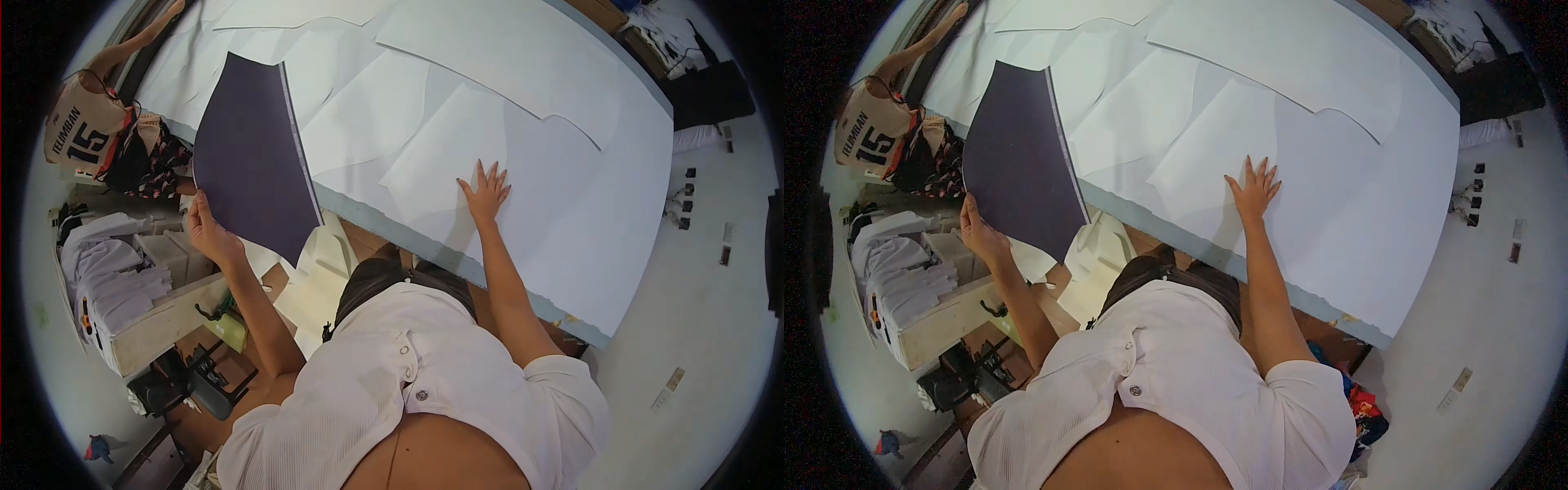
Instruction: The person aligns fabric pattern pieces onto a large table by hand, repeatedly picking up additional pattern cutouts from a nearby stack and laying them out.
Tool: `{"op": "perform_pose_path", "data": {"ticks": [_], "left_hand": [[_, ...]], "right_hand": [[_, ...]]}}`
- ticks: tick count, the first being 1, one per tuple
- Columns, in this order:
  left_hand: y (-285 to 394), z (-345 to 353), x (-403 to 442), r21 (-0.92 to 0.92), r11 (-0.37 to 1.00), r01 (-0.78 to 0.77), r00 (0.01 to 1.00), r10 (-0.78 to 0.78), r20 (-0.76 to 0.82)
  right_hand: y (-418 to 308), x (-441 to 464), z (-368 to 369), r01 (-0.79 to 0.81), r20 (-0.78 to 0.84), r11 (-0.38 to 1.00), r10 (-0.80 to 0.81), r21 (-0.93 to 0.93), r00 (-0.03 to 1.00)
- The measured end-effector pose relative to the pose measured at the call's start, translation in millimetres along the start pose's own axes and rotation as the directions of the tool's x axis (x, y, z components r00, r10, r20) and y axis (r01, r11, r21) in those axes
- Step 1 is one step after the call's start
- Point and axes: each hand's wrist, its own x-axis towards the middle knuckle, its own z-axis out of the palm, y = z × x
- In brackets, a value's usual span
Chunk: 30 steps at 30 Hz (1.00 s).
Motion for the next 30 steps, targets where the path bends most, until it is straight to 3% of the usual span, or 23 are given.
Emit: {"op": "perform_pose_path", "data": {"ticks": [17,27,30], "left_hand": [[6.2,3.4,3.3,0.032,0.999,-0.031,1.000,0.031,-0.007],[13.2,21.7,-1.1,0.155,0.981,-0.118,0.993,0.119,0.001],[17.7,34.9,-0.9,0.226,0.961,-0.161,0.987,0.163,0.013]], "right_hand": [[-15.4,-1.7,6.9,-0.013,-0.021,1.000,0.013,-0.017,1.000],[-25.3,2.7,-0.6,-0.035,0.021,0.999,0.035,0.000,0.999],[-35.9,11.2,-10.0,-0.007,-0.155,0.994,0.024,0.106,0.988]]}}
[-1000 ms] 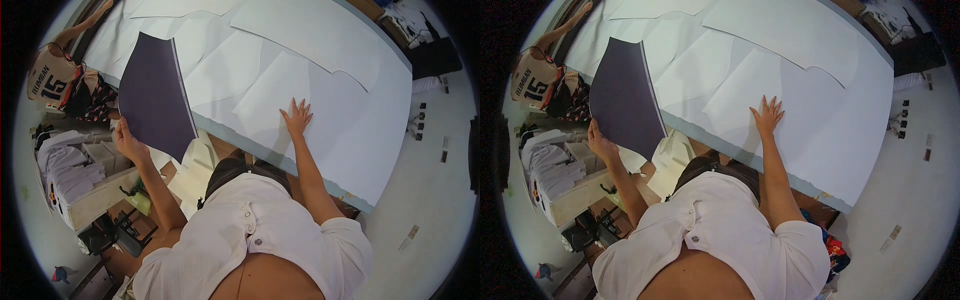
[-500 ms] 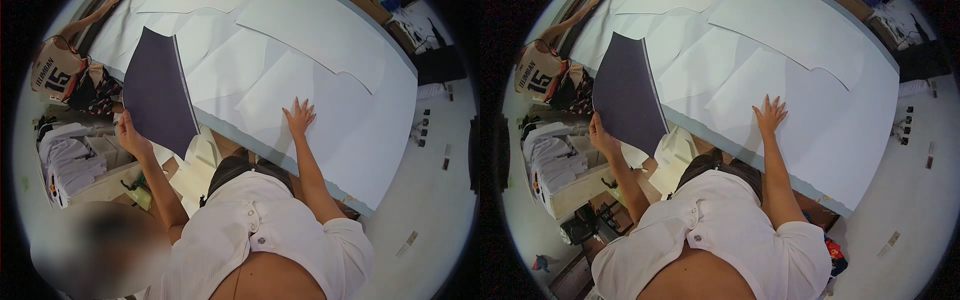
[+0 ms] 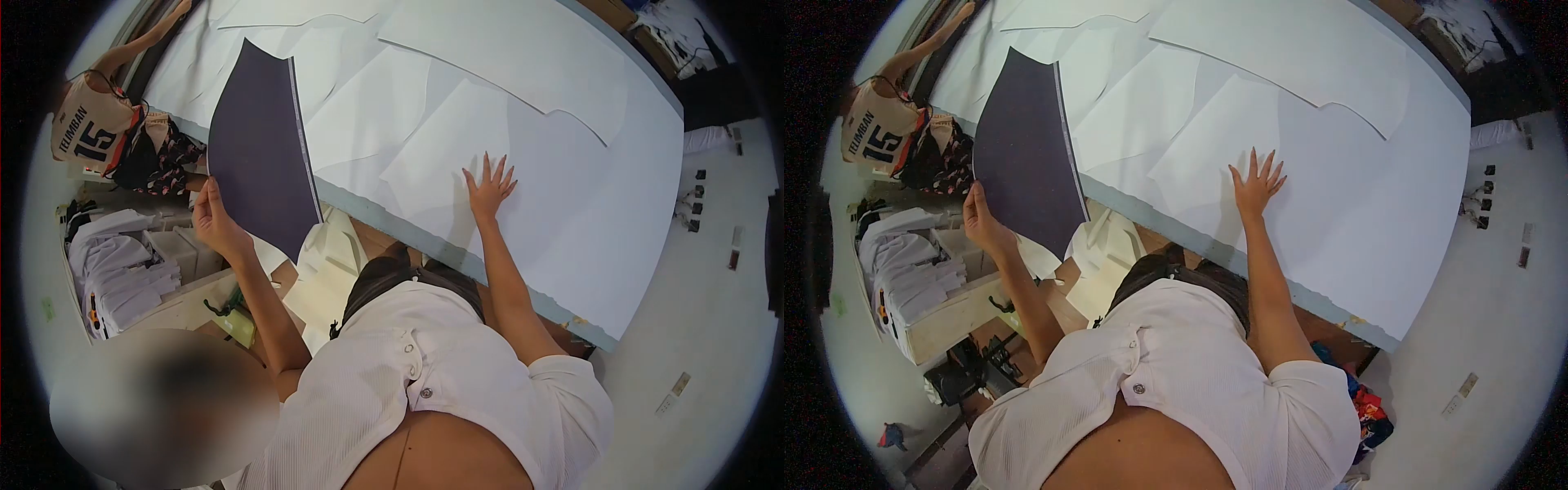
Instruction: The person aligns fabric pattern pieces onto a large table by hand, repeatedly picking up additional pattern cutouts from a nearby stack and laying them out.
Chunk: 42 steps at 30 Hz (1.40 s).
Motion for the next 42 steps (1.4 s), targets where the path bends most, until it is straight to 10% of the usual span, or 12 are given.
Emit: {"op": "perform_pose_path", "data": {"ticks": [4,6,11,18,21,24,29,31,36,39,42], "left_hand": [[10.9,29.2,-15.8,0.112,0.978,-0.176,0.982,0.165,0.095],[24.1,54.0,-50.3,0.179,0.977,-0.117,0.979,0.082,0.187],[31.4,123.4,-143.6,-0.102,0.961,-0.257,0.671,0.253,0.697],[36.6,189.5,-211.9,-0.429,0.870,-0.244,0.253,0.484,0.837],[26.1,210.0,-225.7,-0.504,0.773,-0.385,0.124,0.585,0.802],[10.4,233.1,-247.9,-0.253,0.955,-0.152,0.222,0.283,0.933],[24.8,272.7,-397.8,-0.141,0.985,0.096,-0.162,0.156,0.975],[73.9,274.2,-480.5,-0.427,0.904,0.009,-0.276,0.413,0.868],[200.3,171.2,-674.2,-0.954,0.299,0.024,-0.630,0.746,0.218],[251.2,95.8,-766.8,-0.893,0.181,0.413,-0.706,0.683,-0.188],[275.3,35.1,-856.2,-0.630,0.184,0.755,-0.539,0.721,-0.436]], "right_hand": [[-22.2,22.5,-28.0,0.030,0.011,0.904,-0.038,0.426,0.999],[-76.4,23.3,-103.4,-0.514,0.525,0.204,-0.001,0.833,0.851],[-131.1,25.0,-195.5,-0.480,0.401,-0.448,-0.264,0.754,0.877],[-68.5,36.3,-238.1,-0.276,0.393,-0.279,0.653,0.920,0.647],[-7.9,31.9,-245.5,-0.217,0.178,-0.051,0.766,0.975,0.618],[43.3,22.7,-276.6,-0.254,0.100,0.064,0.807,0.965,0.582],[173.7,-61.8,-370.9,-0.424,-0.049,0.274,0.881,0.863,0.470],[239.0,-116.4,-399.9,-0.398,-0.120,0.334,0.872,0.854,0.476],[306.1,-297.9,-477.4,-0.134,-0.308,0.308,0.951,0.942,0.020],[300.7,-418.9,-522.5,-0.098,-0.336,0.322,0.906,0.942,-0.256],[261.1,-523.0,-544.7,-0.326,-0.406,0.247,0.644,0.913,-0.648]]}}
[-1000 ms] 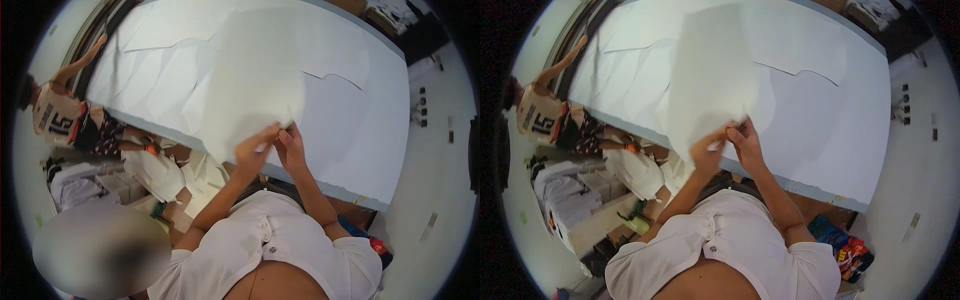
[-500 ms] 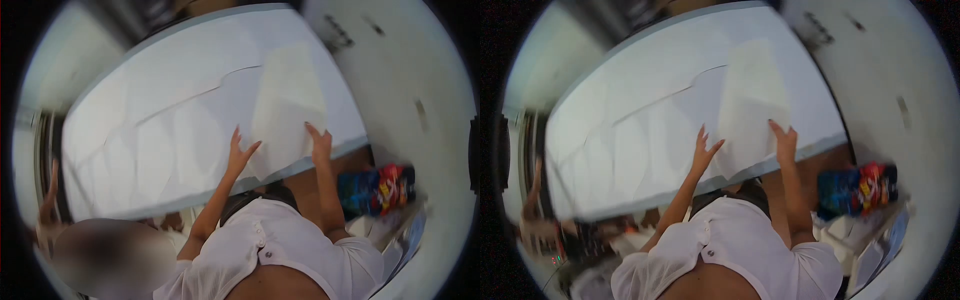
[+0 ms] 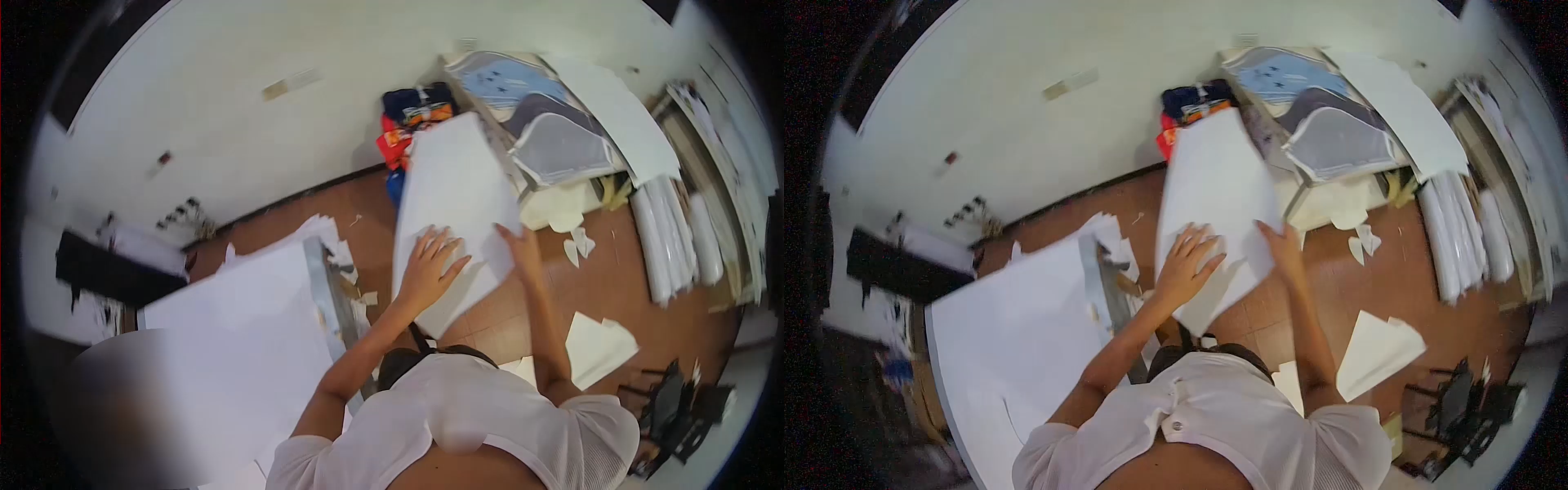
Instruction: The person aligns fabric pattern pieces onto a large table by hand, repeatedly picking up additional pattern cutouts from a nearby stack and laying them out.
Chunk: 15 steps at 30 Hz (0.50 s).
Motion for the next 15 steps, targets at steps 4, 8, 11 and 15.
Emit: {"op": "perform_pose_path", "data": {"ticks": [4,8,11,15], "left_hand": [[-52.2,60.3,136.7,-0.398,0.871,0.289,0.893,-0.097,0.439],[-144.9,148.2,286.9,-0.467,0.875,0.129,0.967,-0.007,0.254],[-218.3,214.3,406.1,-0.493,0.849,0.189,0.971,-0.088,0.221],[-307.1,291.7,579.0,-0.170,0.984,0.042,0.997,-0.032,0.063]], "right_hand": [[4.4,31.3,-104.6,-0.096,-0.383,0.982,0.027,-0.162,0.923],[36.1,53.2,-164.3,-0.097,-0.623,0.984,-0.017,-0.149,0.782],[52.2,70.4,-188.8,-0.243,-0.745,0.951,0.022,-0.190,0.667],[54.3,119.3,-190.5,-0.423,-0.886,0.881,0.008,-0.213,0.463]]}}
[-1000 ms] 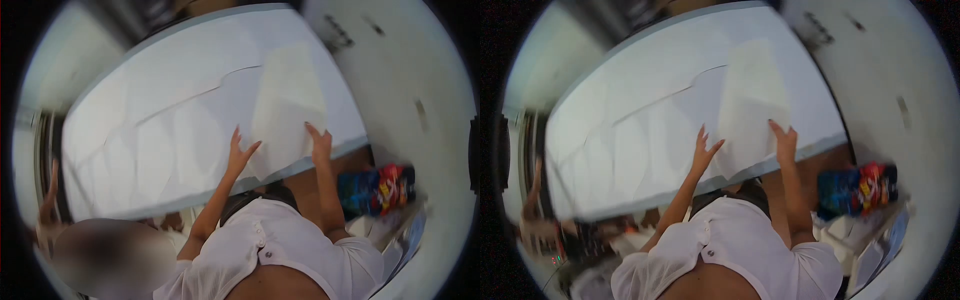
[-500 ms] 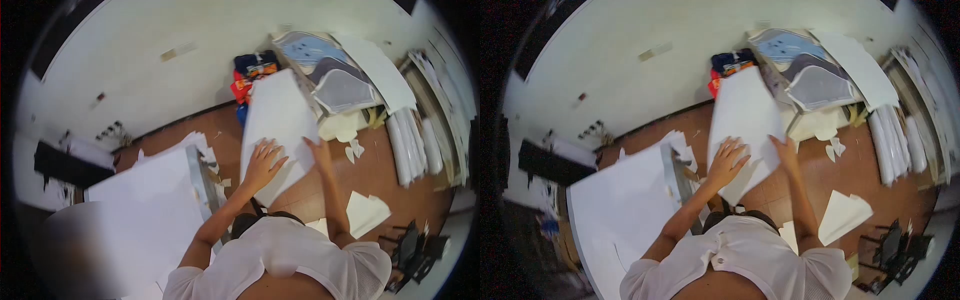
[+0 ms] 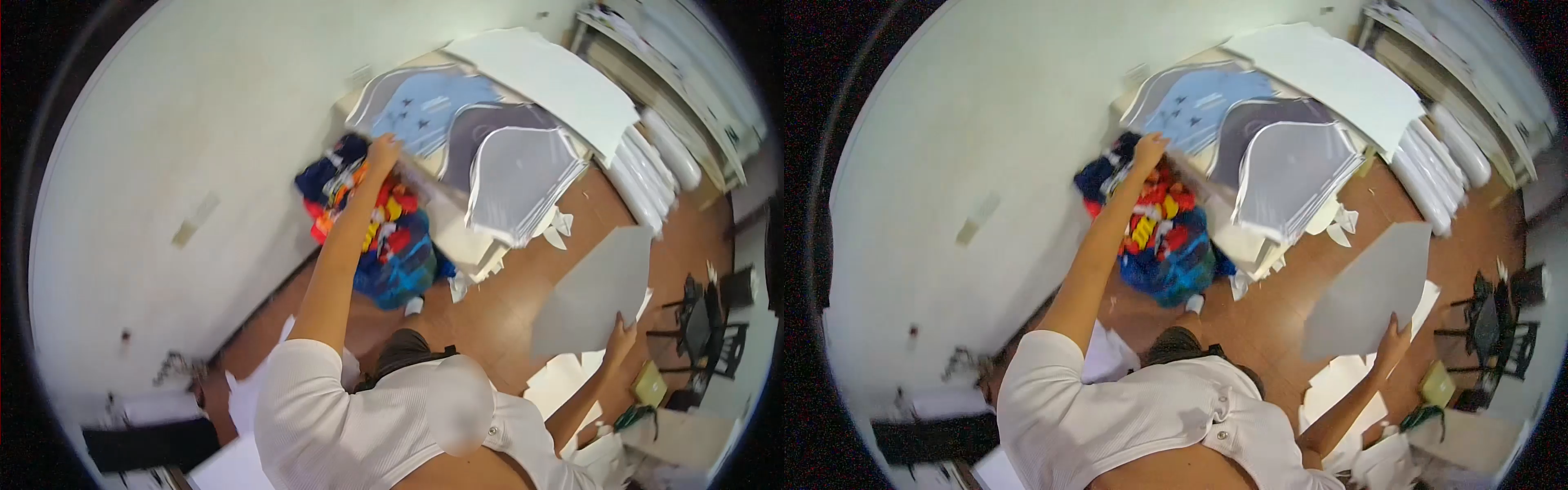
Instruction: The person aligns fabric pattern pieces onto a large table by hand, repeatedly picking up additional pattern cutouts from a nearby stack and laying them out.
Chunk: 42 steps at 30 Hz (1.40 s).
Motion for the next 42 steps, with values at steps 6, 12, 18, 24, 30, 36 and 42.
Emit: {"op": "perform_pose_path", "data": {"ticks": [6,12,18,24,30,36,42], "left_hand": [[-102.8,106.7,183.1,0.240,0.958,0.154,0.987,-0.160,0.007],[-90.9,167.1,266.7,0.346,0.796,0.497,0.849,-0.528,-0.004],[-128.9,213.2,321.4,0.249,0.881,0.403,0.914,-0.401,-0.062],[-110.9,169.9,346.5,0.264,0.954,0.143,0.989,-0.144,-0.014],[-96.8,135.0,348.5,0.193,0.981,-0.009,0.997,0.024,-0.073],[-65.7,109.2,347.6,0.068,0.982,-0.176,0.977,0.183,-0.105],[-60.5,92.1,312.4,0.030,0.996,0.086,0.987,-0.081,-0.141]], "right_hand": [[-38.9,-11.2,77.9,-0.167,-0.309,0.965,0.099,-0.201,0.946],[-66.2,-35.9,118.3,-0.416,-0.403,0.885,0.310,-0.208,0.861],[-57.3,-73.5,128.8,-0.537,-0.470,0.794,0.373,-0.285,0.800],[-61.1,-86.2,144.9,-0.545,-0.427,0.757,0.386,-0.360,0.818],[-77.1,-84.1,141.9,-0.558,-0.394,0.762,0.427,-0.328,0.814],[-87.3,-92.9,126.6,-0.313,-0.563,0.923,0.141,-0.223,0.815],[-31.9,-130.0,96.0,-0.271,-0.294,0.944,0.209,-0.186,0.933]]}}
